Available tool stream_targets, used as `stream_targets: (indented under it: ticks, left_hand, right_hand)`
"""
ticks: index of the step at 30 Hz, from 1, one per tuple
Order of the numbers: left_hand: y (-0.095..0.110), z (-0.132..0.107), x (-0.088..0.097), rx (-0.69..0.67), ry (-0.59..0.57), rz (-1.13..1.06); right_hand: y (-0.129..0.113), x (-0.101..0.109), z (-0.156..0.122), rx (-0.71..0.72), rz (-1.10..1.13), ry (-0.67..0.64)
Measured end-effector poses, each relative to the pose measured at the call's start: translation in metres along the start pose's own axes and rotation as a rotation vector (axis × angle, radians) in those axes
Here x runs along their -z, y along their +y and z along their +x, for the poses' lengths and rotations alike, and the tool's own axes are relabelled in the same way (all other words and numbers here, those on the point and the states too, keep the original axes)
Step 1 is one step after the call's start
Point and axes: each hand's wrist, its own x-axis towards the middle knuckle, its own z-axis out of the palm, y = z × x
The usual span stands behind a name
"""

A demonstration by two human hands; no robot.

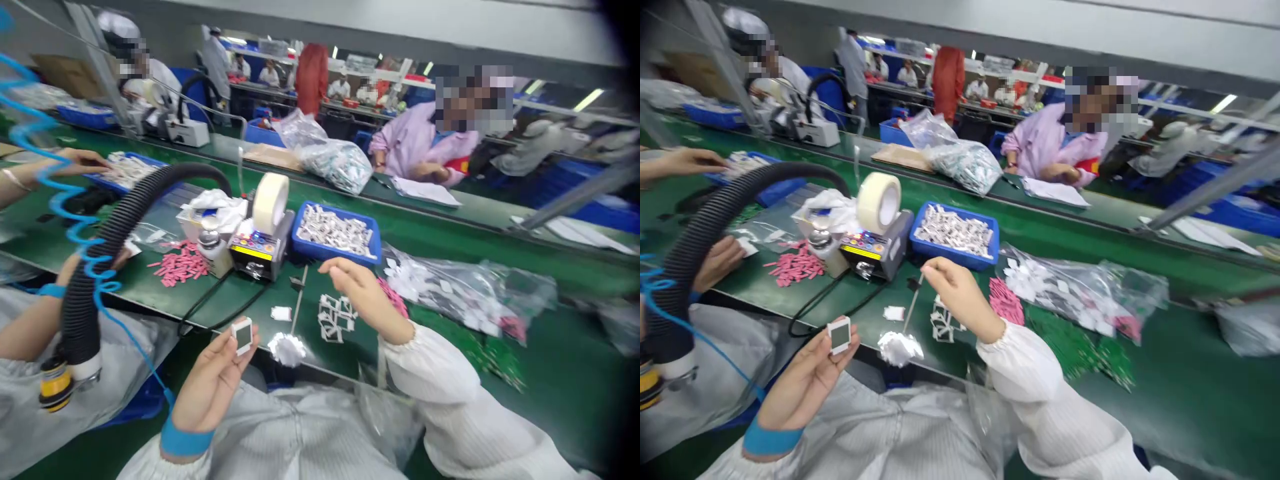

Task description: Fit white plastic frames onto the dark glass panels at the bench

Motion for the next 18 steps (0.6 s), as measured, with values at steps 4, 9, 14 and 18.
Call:
stream_targets:
  ticks: [4,9,14,18]
  left_hand:
    - [-0.009,0.002,-0.001,0.08,-0.019,0.056]
    - [-0.024,0.01,-0.013,0.152,-0.024,0.126]
    - [-0.029,0.003,-0.028,0.178,-0.041,0.126]
    - [-0.027,0.0,-0.028,0.176,-0.035,0.12]
  right_hand:
    - [0.037,0.039,-0.104,-0.24,0.038,0.041]
    - [0.075,0.011,-0.204,-0.266,-0.363,0.336]
    - [0.106,-0.033,-0.247,-0.128,-0.554,0.338]
    - [0.121,-0.042,-0.262,-0.104,-0.708,0.24]
